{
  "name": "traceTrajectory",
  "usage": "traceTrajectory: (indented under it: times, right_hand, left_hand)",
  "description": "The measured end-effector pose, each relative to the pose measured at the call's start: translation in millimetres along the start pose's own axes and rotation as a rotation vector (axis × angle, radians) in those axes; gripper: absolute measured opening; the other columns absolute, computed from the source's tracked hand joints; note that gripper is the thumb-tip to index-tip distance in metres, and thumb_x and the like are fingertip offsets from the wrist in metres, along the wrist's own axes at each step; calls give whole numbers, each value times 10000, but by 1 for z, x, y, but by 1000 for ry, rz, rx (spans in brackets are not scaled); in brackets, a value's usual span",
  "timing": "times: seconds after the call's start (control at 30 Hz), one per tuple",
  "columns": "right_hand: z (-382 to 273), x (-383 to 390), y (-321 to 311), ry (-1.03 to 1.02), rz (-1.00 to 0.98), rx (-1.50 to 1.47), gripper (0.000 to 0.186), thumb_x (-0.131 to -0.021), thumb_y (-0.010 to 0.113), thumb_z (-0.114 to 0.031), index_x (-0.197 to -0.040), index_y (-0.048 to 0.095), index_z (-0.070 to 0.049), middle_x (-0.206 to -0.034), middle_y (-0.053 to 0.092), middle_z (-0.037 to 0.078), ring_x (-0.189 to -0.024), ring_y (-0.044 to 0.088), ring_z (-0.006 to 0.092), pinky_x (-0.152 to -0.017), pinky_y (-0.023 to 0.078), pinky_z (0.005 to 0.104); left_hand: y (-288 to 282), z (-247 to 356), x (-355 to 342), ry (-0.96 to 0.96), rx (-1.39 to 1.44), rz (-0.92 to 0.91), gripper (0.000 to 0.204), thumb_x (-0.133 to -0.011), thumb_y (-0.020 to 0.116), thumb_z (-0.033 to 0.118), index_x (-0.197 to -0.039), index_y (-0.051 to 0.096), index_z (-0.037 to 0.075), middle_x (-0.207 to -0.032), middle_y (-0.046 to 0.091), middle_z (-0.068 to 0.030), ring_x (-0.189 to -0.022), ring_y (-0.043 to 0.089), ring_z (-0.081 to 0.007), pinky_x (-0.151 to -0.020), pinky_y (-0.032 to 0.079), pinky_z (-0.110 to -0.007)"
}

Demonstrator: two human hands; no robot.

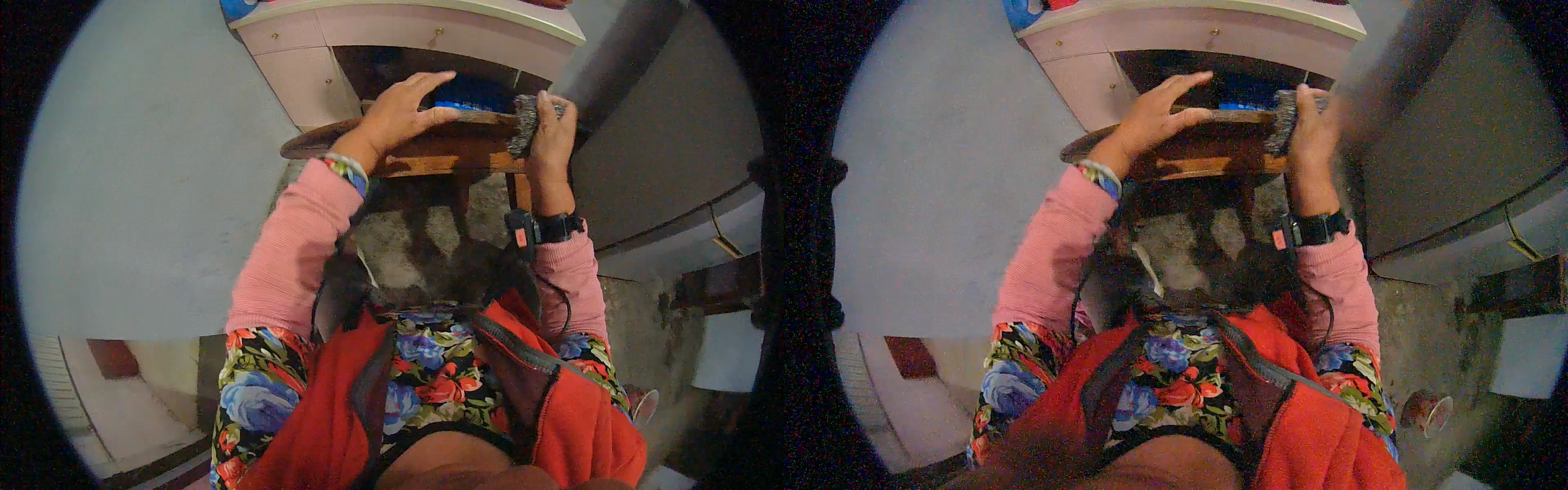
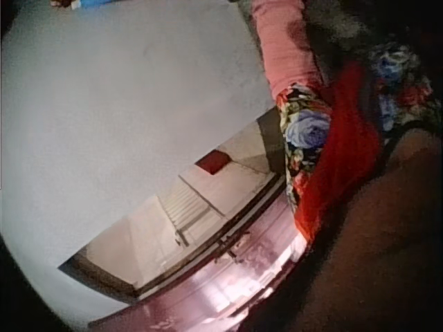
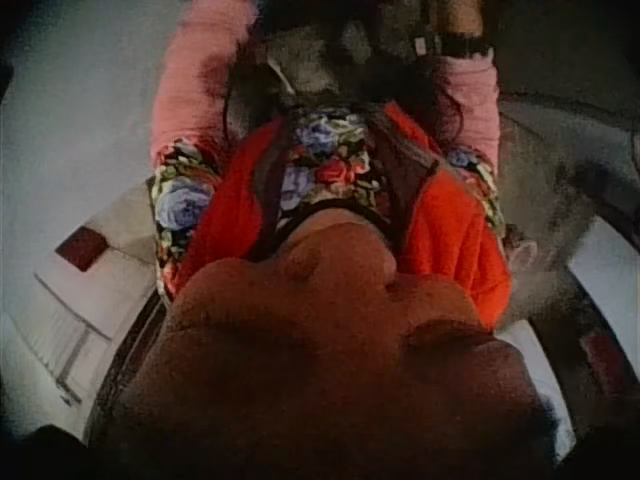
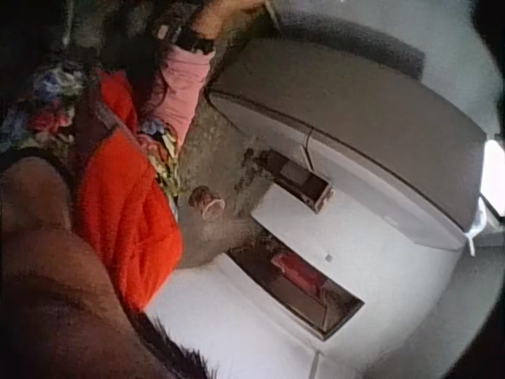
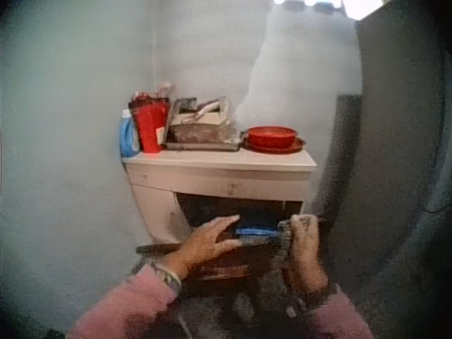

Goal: The person scrubs a small wooden stool with a metal scouring pad, then wipes it with a pink cloth. The stool is turned and repositioned to clean all surfaces.

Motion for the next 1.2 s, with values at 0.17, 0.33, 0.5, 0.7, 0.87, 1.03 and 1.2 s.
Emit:
traceTrajectory:
  times: [0.17, 0.33, 0.5, 0.7, 0.87, 1.03, 1.2]
  right_hand:
    - [-57, 37, 82, 154, -469, -502, 582, -1021, 410, -521, -1353, 505, -52, -1217, 554, 88, -1008, 553, 187, -911, 451, 308]
    - [-54, 15, 71, 36, -671, -271, 487, -975, 572, -312, -1379, 496, -51, -1323, 565, 112, -1224, 523, 212, -1056, 387, 342]
    - [-15, -29, 78, -599, -719, 691, 432, -786, 717, -185, -1182, 583, -77, -1152, 624, 161, -1110, 568, 389, -904, 473, 450]
    - [21, -26, 81, -567, -731, 653, 267, -767, 720, -143, -920, 517, -60, -879, 582, 186, -871, 563, 430, -691, 445, 472]
    - [32, -48, 88, -595, -707, 762, 338, -773, 758, -238, -926, 514, -60, -896, 566, 183, -863, 554, 426, -687, 438, 478]
    - [26, -38, 91, -592, -740, 833, 338, -767, 764, -243, -923, 523, -64, -908, 579, 173, -862, 565, 419, -694, 442, 485]
    - [15, -31, 96, -541, -709, 882, 321, -753, 769, -214, -929, 544, -69, -913, 594, 169, -868, 585, 399, -711, 456, 484]
  left_hand:
    - [11, 58, -4, 213, 181, 310, 637, -835, 727, 296, -1407, 474, 177, -1360, 460, -202, -1304, 433, -377, -1102, 353, -403]
    - [-29, 20, 6, 25, 12, 552, 265, -818, 709, 168, -1068, 664, 91, -1085, 509, -151, -1058, 532, -321, -940, 457, -374]
    - [-7, 16, -39, 207, -368, 355, 346, -711, 759, 165, -1045, 671, 138, -1090, 534, -171, -1015, 540, -363, -871, 472, -450]
    - [32, -12, -21, 459, -553, 246, 237, -827, 651, 182, -1064, 645, 180, -1093, 553, -164, -996, 539, -384, -817, 457, -458]
    - [-30, -79, 0, 201, -577, 372, 315, -732, 694, 141, -1041, 647, 189, -976, 527, -126, -945, 531, -341, -790, 433, -460]
    - [-43, -44, -4, 63, -533, 280, 311, -733, 722, 74, -1030, 634, 109, -999, 540, -189, -933, 531, -396, -784, 456, -467]
    - [4, -13, -59, 536, -595, 339, 69, -804, 568, 183, -857, 599, 154, -903, 522, -119, -869, 521, -326, -737, 424, -446]
Point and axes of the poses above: each hand's wrist, its own x-axis away from the middle knuckle, its own y-axis out of the palm, z = x × y, the point moved 5 cm from there along -x, towards the middle knuckle
